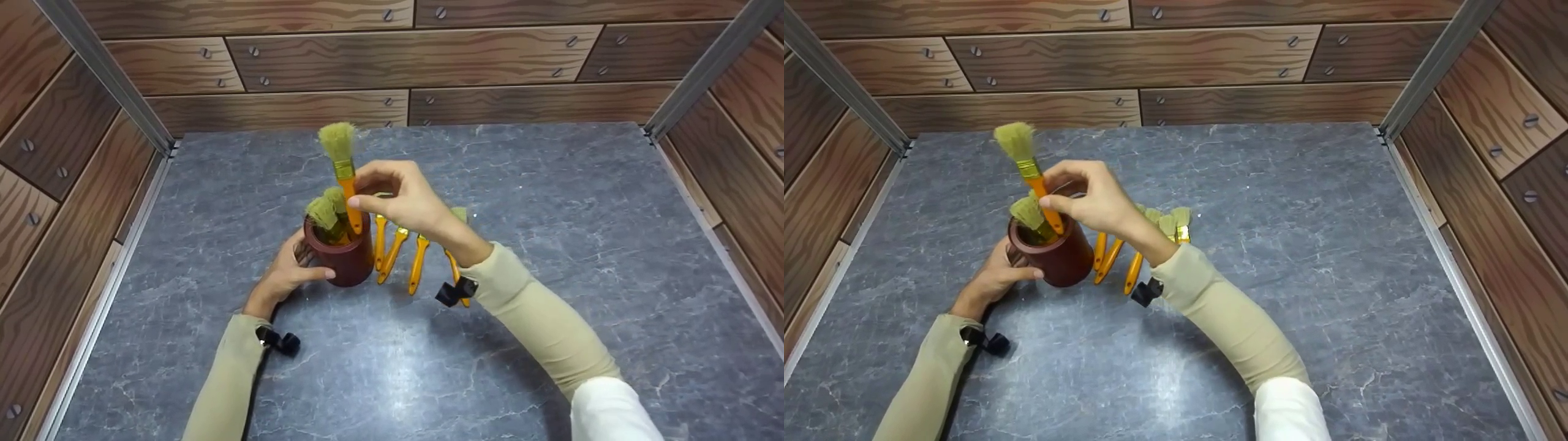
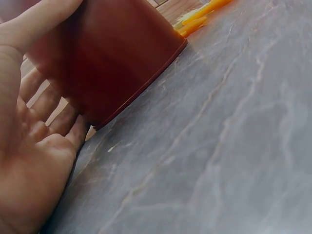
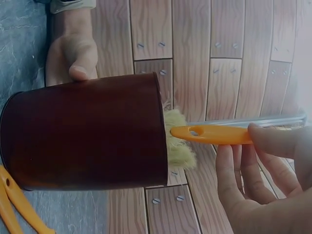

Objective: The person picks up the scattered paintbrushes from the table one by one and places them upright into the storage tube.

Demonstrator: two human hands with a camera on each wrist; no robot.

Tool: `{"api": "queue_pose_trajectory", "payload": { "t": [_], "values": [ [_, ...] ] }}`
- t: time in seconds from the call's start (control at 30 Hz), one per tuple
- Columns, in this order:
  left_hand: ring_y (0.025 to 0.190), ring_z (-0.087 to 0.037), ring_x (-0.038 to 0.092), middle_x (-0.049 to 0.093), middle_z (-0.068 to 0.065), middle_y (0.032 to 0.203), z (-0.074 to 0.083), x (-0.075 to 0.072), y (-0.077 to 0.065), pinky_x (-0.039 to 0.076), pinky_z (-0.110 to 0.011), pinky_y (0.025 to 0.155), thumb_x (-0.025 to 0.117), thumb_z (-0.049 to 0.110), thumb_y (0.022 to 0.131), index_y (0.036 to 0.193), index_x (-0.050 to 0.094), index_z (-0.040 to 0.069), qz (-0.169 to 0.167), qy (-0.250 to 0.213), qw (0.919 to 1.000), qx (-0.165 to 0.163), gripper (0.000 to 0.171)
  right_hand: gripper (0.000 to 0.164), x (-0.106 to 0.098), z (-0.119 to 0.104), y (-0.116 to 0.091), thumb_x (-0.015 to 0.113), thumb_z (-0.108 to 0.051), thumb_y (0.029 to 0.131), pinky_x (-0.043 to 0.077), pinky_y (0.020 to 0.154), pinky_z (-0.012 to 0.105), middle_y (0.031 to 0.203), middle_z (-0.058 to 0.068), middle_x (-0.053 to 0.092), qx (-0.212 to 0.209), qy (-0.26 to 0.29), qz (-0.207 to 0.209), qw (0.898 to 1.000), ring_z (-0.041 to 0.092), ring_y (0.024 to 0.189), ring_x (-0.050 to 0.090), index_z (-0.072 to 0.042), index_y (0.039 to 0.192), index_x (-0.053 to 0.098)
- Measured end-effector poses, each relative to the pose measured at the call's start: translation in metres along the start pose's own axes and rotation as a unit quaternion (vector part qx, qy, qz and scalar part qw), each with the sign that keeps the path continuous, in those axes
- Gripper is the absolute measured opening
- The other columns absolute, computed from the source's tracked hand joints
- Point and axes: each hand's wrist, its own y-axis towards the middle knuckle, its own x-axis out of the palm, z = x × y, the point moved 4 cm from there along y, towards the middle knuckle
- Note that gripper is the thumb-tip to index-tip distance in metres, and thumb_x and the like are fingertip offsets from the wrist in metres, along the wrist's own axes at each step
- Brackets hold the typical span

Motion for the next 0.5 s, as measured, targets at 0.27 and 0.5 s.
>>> {"api": "queue_pose_trajectory", "payload": {
  "t": [0.27, 0.5],
  "values": [
    [0.151, -0.026, 0.049, 0.055, -0.011, 0.159, 0.000, 0.001, -0.002, 0.040, -0.035, 0.128, 0.088, -0.003, 0.084, 0.163, 0.045, 0.015, -0.011, -0.011, 0.9999, -0.005, 0.092, 0.019, 0.018, 0.005, 0.007, 0.081, -0.006, 0.094, 0.066, 0.092, 0.043, 0.104, 0.011, 0.080, -0.011, -0.019, -0.008, 1.000, 0.023, 0.096, 0.076, -0.002, 0.113, 0.079],
    [0.148, -0.027, 0.053, 0.058, -0.013, 0.156, 0.000, 0.000, -0.001, 0.042, -0.034, 0.126, 0.088, -0.004, 0.084, 0.161, 0.046, 0.013, -0.011, -0.008, 0.9999, 0.003, 0.089, 0.020, 0.030, 0.010, 0.011, 0.080, -0.003, 0.094, 0.066, 0.091, 0.039, 0.105, 0.014, 0.079, -0.011, -0.018, -0.016, 1.000, 0.022, 0.095, 0.076, 0.002, 0.113, 0.077]
  ]
}}
